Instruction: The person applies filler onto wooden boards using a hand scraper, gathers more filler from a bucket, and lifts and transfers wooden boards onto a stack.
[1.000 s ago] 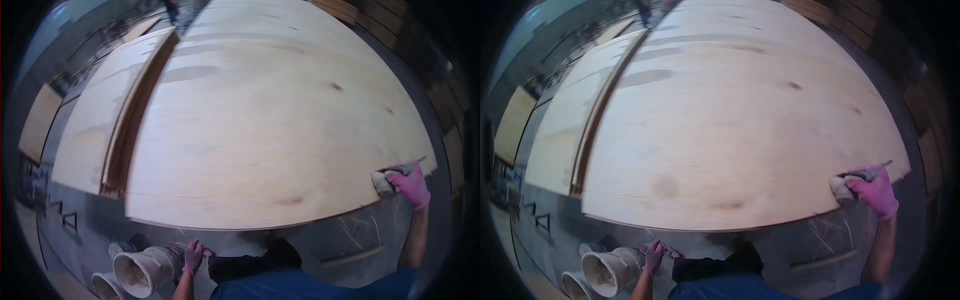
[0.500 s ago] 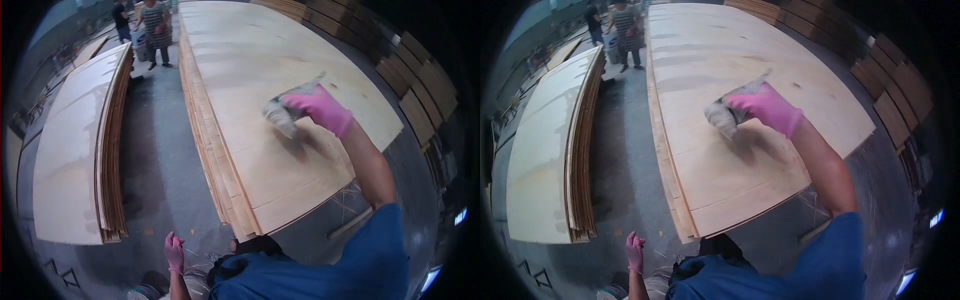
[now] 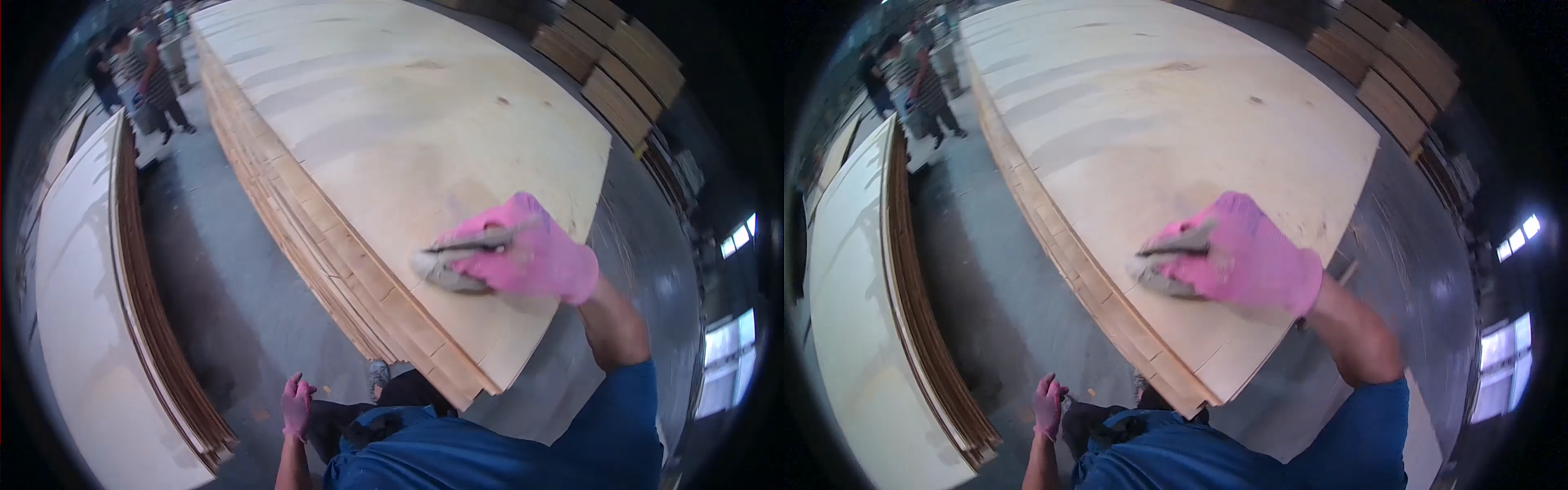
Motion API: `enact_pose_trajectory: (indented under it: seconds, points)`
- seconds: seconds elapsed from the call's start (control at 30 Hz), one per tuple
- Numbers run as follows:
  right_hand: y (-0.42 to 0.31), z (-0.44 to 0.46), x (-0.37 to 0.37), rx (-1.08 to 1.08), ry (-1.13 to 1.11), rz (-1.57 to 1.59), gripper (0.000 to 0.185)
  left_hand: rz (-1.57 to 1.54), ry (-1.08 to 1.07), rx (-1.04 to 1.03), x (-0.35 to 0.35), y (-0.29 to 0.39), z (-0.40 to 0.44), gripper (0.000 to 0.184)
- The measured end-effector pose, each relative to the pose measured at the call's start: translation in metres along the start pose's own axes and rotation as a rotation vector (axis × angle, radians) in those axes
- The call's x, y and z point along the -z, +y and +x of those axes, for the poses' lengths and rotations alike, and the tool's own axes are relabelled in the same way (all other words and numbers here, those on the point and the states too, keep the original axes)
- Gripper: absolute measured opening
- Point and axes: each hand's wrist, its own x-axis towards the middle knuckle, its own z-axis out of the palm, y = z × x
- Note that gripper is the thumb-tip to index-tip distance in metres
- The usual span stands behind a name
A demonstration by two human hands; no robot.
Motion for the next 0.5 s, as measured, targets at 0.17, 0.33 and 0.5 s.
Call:
enact_pose_trajectory:
  seconds: [0.17, 0.33, 0.5]
  points:
    - [-0.051, -0.038, -0.021, -0.077, 0.08, 0.223, 0.026, 0.114, -0.222, -0.112, 0.035, 0.033, 0.073, 0.041]
    - [-0.049, -0.089, 0.006, -0.714, 0.706, 0.545, 0.027, 0.252, -0.329, -0.082, 0.096, 0.056, 0.102, 0.041]
    - [0.022, -0.121, 0.015, -0.82, 0.993, 0.783, 0.025, 0.258, -0.301, -0.037, 0.129, 0.017, 0.108, 0.039]
